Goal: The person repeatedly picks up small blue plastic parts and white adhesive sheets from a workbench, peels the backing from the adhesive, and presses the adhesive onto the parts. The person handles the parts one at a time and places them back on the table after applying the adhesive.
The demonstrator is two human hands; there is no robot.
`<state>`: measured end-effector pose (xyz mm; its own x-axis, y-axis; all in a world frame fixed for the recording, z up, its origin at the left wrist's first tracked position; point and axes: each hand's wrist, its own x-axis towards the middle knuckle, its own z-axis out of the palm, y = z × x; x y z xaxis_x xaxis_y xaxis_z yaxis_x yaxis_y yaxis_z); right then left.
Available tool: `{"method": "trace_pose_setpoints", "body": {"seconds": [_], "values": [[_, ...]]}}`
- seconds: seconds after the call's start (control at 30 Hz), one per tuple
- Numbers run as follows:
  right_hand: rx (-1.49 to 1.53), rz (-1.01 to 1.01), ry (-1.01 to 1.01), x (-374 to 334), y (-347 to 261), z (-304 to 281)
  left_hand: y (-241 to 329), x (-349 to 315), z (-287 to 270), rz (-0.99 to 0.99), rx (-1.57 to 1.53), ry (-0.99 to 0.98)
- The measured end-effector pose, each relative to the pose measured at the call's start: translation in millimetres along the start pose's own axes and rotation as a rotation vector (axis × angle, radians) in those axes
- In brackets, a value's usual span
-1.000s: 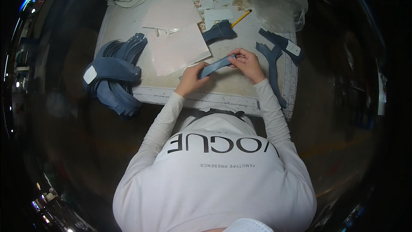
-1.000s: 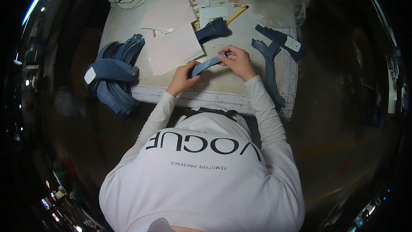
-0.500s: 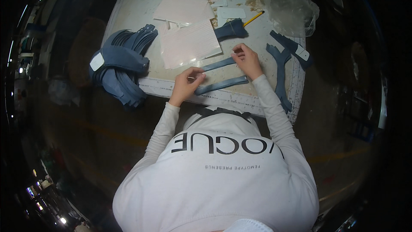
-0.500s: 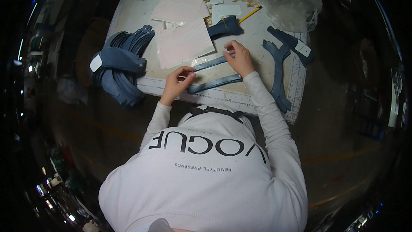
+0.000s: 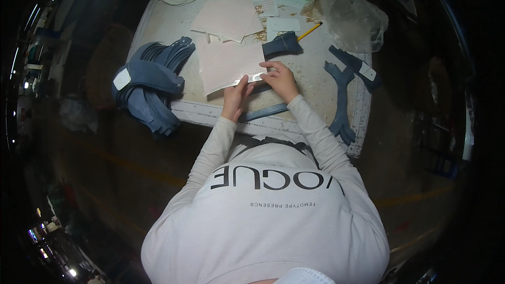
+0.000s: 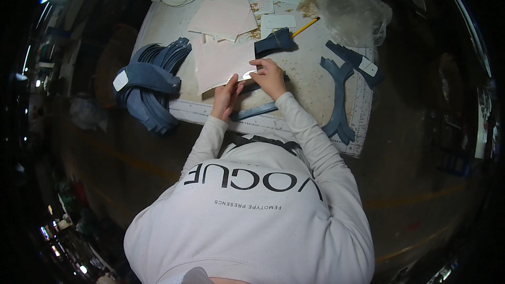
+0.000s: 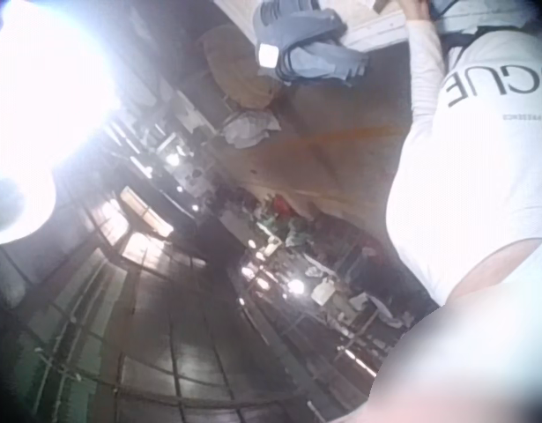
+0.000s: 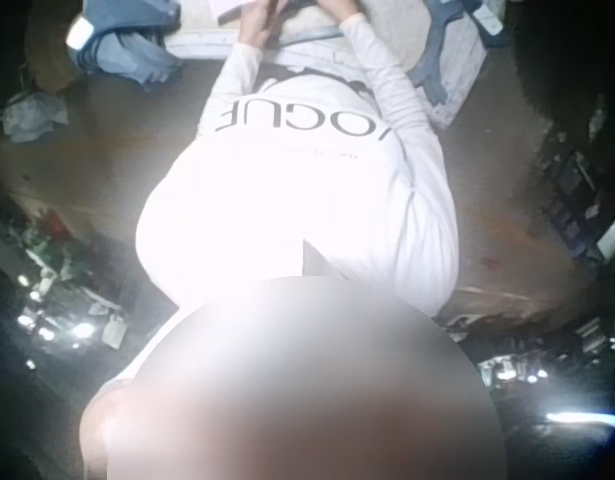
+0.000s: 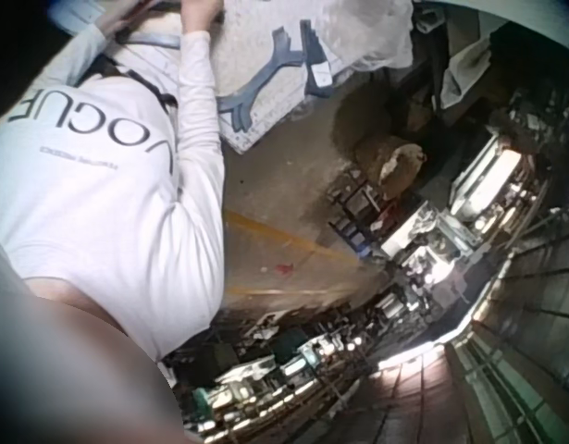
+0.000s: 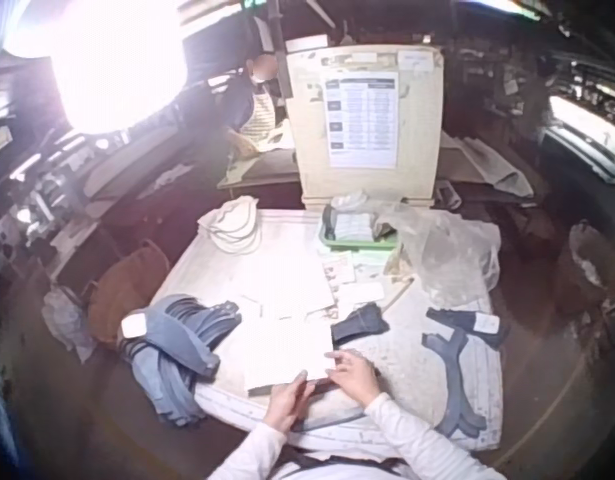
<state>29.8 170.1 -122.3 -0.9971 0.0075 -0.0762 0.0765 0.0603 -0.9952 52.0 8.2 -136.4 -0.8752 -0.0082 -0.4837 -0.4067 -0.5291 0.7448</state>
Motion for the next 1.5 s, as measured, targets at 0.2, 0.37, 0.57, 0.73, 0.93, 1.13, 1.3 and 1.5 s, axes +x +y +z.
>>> {"method": "trace_pose_setpoints", "body": {"seconds": [0.2, 0.37, 0.57, 0.73, 0.93, 1.13, 1.3, 1.5], "values": [[-0.525, -0.568, 0.006, -7, -6, 4, 3, -2, 5, 0.113, 0.166, -0.050], [-0.481, -0.553, 0.044, -6, -3, 8, 0, 0, 2, 0.199, 0.179, -0.106], [-0.500, -0.587, 0.048, -8, -4, 11, 1, 1, -3, 0.196, 0.241, -0.082], [-0.454, -0.597, 0.093, -9, -7, 15, 2, -2, -2, 0.169, 0.220, -0.055], [-0.433, -0.556, 0.048, -10, -8, 19, 2, 0, -3, 0.197, 0.261, -0.062], [-0.409, -0.580, 0.097, -11, -9, 23, 2, 4, -3, 0.216, 0.287, -0.016], [-0.207, -0.363, 0.140, -5, 2, -9, 16, 11, -4, -0.114, 0.139, 0.036], [-0.399, -0.239, 0.065, -5, 31, -85, -5, 14, 23, 0.615, 0.990, -0.420]]}}
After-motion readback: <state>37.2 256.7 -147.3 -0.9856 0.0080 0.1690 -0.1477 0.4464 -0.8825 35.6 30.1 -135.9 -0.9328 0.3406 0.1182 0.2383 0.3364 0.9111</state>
